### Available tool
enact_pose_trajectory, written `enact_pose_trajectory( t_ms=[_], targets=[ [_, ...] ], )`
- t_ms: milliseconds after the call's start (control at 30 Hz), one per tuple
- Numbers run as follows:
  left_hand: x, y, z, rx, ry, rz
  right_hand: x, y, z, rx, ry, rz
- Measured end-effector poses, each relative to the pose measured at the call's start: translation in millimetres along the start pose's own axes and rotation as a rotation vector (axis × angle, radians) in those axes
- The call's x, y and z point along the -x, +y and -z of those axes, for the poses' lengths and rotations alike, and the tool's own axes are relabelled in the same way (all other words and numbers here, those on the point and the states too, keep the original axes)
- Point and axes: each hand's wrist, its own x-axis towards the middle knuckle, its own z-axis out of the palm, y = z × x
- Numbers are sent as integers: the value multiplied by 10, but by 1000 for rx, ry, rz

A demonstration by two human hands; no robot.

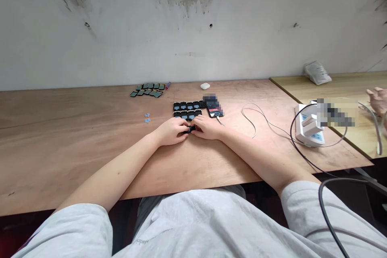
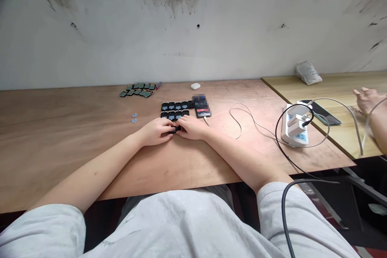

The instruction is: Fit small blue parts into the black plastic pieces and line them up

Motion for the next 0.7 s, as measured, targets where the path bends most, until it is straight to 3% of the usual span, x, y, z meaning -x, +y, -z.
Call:
enact_pose_trajectory(
  t_ms=[133,467,700],
  targets=[
    [30,-48,-47,116,86,13,8,12,-10,-2,7,-8],
    [3,-27,-18,102,36,13,4,67,-36,-25,7,-17],
    [37,-41,-58,194,69,81,-3,20,7,-17,6,-32]
  ],
)
